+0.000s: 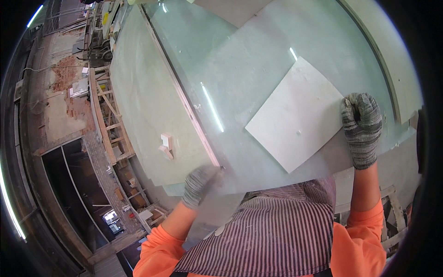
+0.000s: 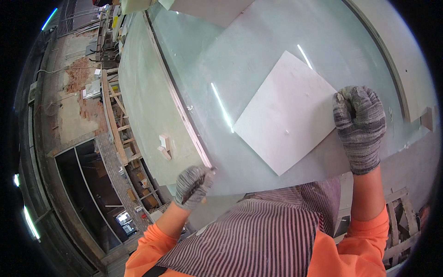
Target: The person handles large glass panels on a workbench, using a utility knife to trim or score edges and applying tape to secure pieces. They move panels between positions, align them with wooden supports, and use a putty knife to adjust or clean edges.
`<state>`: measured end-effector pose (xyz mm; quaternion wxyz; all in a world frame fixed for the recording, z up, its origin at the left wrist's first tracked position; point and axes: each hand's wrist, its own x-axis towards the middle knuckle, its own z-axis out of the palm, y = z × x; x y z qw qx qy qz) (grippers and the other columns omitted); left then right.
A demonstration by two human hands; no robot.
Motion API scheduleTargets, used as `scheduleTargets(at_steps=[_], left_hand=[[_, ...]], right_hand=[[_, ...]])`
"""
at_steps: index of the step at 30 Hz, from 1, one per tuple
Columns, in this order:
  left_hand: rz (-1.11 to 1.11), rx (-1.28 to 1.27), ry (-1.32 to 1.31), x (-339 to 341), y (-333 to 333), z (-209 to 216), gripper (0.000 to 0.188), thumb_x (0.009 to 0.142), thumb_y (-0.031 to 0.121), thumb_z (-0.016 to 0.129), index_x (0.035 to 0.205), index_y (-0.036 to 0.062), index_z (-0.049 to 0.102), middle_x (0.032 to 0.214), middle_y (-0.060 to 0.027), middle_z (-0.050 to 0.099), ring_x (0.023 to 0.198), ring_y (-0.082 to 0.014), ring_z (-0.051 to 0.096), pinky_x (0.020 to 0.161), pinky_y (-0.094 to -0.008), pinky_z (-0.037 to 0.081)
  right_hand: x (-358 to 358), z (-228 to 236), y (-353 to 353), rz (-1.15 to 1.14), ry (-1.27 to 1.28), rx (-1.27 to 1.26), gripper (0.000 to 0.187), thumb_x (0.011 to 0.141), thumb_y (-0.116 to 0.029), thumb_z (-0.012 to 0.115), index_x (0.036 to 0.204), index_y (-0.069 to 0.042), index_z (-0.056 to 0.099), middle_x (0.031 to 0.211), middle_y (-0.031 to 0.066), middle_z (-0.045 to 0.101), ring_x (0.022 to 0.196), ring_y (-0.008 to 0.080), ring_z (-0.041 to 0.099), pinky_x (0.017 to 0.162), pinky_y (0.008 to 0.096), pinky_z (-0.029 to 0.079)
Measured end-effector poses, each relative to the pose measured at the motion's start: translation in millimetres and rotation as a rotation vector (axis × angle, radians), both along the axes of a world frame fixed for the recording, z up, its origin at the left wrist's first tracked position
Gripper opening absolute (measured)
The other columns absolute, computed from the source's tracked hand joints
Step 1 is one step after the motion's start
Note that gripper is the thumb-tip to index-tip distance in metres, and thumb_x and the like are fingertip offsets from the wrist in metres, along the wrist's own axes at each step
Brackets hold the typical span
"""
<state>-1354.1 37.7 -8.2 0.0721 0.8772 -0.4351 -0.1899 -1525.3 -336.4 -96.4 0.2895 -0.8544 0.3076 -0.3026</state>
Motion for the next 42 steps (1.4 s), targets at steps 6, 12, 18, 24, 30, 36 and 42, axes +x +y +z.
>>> scheduleTargets(at_steps=[6,12,18,24,30,36,42], left_hand=[[0.563,-0.295,0.345,2,9,-16,0.019,0.088,0.022,0.066,0.096,0.0048,0.065,0.083,-0.0109,0.064,0.072,-0.0213,0.062,0.063,-0.0327,0.05],[0.185,0.014,0.123,-58,28,6,0.02,0.082,0.023,0.068,0.093,0.0063,0.067,0.081,-0.0124,0.062,0.076,-0.0279,0.062,0.066,-0.0371,0.049],[0.349,0.001,-0.084,-95,36,39,0.032,0.081,0.015,0.068,0.11,0.0047,0.061,0.084,-0.0138,0.066,0.086,-0.0333,0.065,0.079,-0.042,0.054],[0.453,-0.072,0.135,-112,23,8,0.033,0.078,0.023,0.071,0.104,0.0065,0.059,0.083,-0.0161,0.064,0.077,-0.0376,0.065,0.067,-0.045,0.053],[0.812,-0.457,0.582,-144,69,3,0.048,0.087,0.035,0.069,0.124,0.0059,0.057,0.103,-0.0153,0.065,0.09,-0.0329,0.065,0.076,-0.0415,0.052],[0.673,-0.631,0.419,-158,91,-11,0.036,0.088,0.037,0.067,0.099,0.0023,0.067,0.086,-0.0136,0.064,0.082,-0.0294,0.065,0.075,-0.0382,0.053],[0.661,-0.505,-0.214,-190,117,-59,0.016,0.078,0.018,0.068,0.091,0.0092,0.069,0.088,-0.0067,0.064,0.082,-0.0242,0.064,0.072,-0.0386,0.053]], right_hand=[[0,-3,3,-0.027,-0.032,0.11,0.011,0.08,-0.007,0.071,0.089,-0.005,0.065,0.082,0.0098,0.062,0.073,0.0246,0.06,0.071,0.033,0.05],[-1,1,3,-0.016,-0.012,0.045,0.007,0.082,-0.006,0.069,0.088,-0.004,0.066,0.08,0.0088,0.062,0.071,0.0213,0.059,0.069,0.0312,0.05],[2,22,50,0.116,-0.381,0.267,0.029,0.086,-0.006,0.066,0.114,-0.006,0.06,0.109,0.0095,0.062,0.098,0.0193,0.058,0.087,0.0312,0.049],[19,60,186,1.152,0.357,1.438,0.071,0.074,-0.04,0.084,0.126,-0.001,0.054,0.109,0.0096,0.063,0.1,0.0204,0.061,0.09,0.0336,0.05],[55,75,208,1.183,0.411,1.163,0.025,0.091,-0.015,0.066,0.111,-0.001,0.062,0.104,0.0092,0.065,0.1,0.0164,0.061,0.088,0.0303,0.05],[63,83,236,1.557,0.554,1.08,0.025,0.085,-0.012,0.074,0.106,-0.001,0.068,0.097,0.0091,0.067,0.092,0.0187,0.064,0.082,0.0307,0.052],[110,108,240,1.696,0.363,0.181,0.016,0.085,-0.01,0.07,0.099,-0.002,0.069,0.085,0.0119,0.068,0.078,0.0258,0.068,0.068,0.0332,0.054]])
